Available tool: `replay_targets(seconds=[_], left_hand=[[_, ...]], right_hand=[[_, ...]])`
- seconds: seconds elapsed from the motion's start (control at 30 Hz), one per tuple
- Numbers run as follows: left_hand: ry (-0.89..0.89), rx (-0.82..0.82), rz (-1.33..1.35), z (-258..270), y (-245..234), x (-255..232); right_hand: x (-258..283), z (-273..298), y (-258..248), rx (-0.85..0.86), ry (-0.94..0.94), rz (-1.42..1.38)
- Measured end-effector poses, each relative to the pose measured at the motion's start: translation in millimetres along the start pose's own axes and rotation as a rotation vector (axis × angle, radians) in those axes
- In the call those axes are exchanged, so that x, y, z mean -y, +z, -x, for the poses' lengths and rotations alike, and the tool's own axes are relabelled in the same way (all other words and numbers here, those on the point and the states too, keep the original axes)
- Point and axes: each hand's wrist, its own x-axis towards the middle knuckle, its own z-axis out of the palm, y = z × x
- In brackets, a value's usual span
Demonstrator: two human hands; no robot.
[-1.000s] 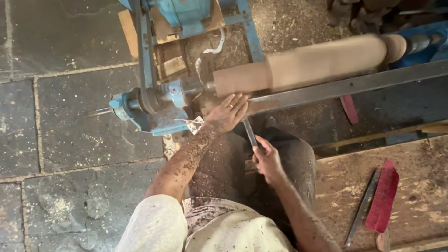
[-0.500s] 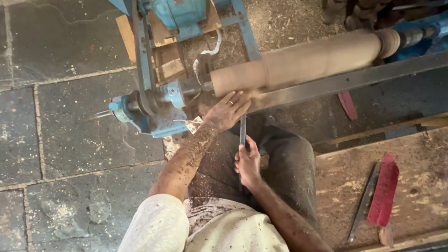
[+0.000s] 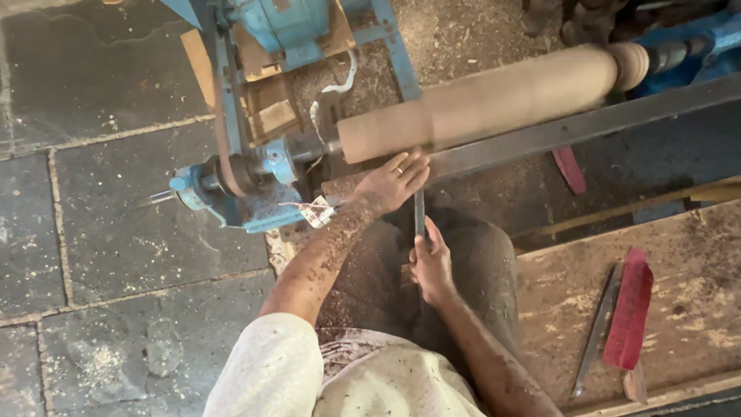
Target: The person uses a chisel to shape a cylindrical piece of wood mounted on a lathe. They carve decorative grooves and contours into the spinning wood, creating a turned wooden object.
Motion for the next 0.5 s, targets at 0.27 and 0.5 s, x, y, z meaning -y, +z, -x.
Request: replay_targets(seconds=[0.27,0.5], left_hand=[[-0.003,-0.063,-0.067,0.3,-18.0,1.8],[-0.075,-0.201,-0.103,-1.2,-30.3,3.1]], right_hand=[[22.5,-5.1,-35.1,0.095,0.052,0.194],[44.5,-13.2,-53.4,0.182,0.084,0.323]])
